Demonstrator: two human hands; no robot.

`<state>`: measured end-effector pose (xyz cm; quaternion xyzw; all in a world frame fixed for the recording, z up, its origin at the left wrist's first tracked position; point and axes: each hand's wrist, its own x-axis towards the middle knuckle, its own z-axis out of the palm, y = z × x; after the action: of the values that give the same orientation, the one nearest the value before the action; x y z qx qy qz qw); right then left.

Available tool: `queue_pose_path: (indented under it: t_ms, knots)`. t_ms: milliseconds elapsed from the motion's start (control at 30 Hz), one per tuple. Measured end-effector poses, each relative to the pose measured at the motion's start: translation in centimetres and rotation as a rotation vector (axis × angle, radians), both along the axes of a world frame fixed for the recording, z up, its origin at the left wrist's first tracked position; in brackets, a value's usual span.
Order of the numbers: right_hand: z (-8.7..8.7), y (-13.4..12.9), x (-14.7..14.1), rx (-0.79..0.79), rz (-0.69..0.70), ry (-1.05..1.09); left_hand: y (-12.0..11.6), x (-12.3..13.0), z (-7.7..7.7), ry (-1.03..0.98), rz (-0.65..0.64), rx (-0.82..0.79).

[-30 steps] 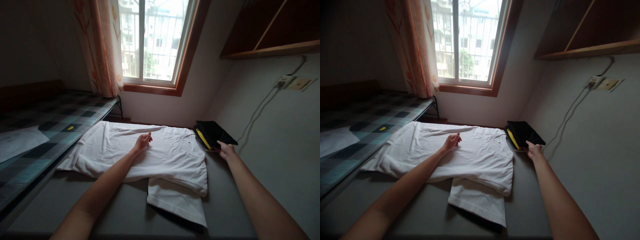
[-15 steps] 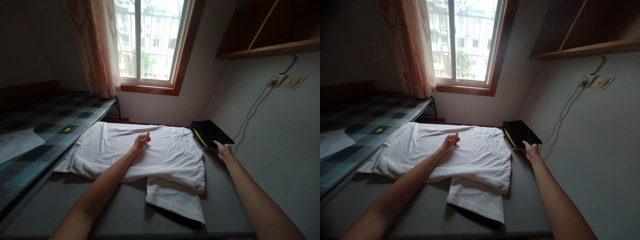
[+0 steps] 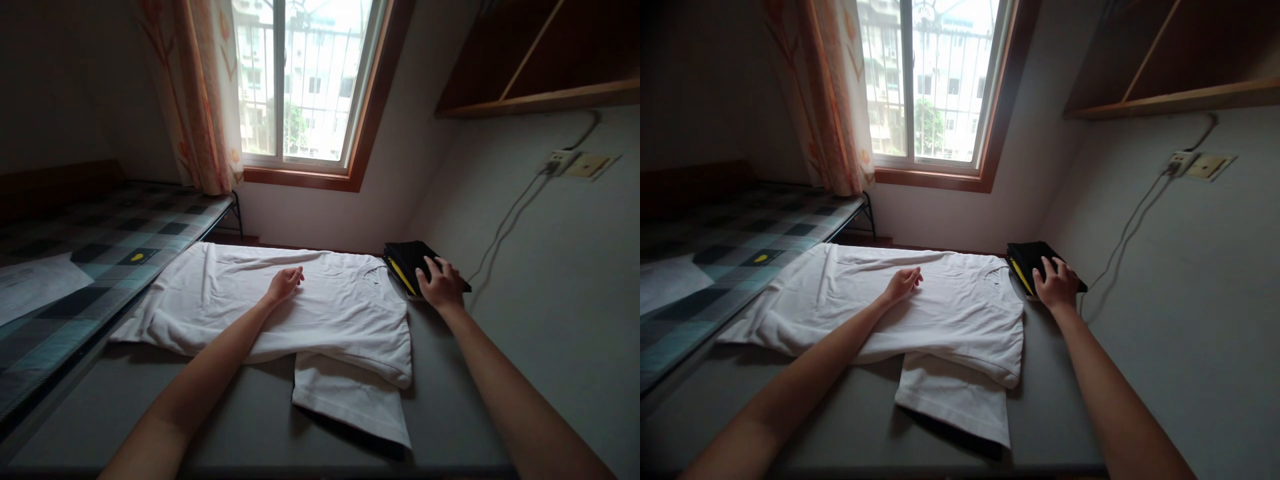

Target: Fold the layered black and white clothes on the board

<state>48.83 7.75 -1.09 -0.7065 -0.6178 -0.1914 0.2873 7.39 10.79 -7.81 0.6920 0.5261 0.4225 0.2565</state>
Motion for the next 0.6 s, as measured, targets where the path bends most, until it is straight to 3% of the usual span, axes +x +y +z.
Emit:
queue_pose_path:
  t_ms: [100,267,467,533,600]
  knots:
    - [-0.3,1.3,-0.9,-0.142,0.070,-0.064,-0.1,0.0,0.0,0.018,0.003,-0.003]
    - [-2.1,1.5,-1.6,-0.340,0.034,-0.085,-0.3,0.1,0.2,0.060,0.008,-0.012]
    - [-2.8,0.1,-3.2,-0.129,0.044,-0.079,-0.8,0.3,0.6,0.132,-0.016,-0.009]
    - [-2.8,-0.6,-4.8,-0.071,0.108,-0.085,-0.9,0.3,0.6,0.156,-0.018,-0.005]
    - [-3.1,-1.3,-6.9,-0.110,0.222,-0.122,-0.9,0.3,0.6,0.181,-0.019,-0.003]
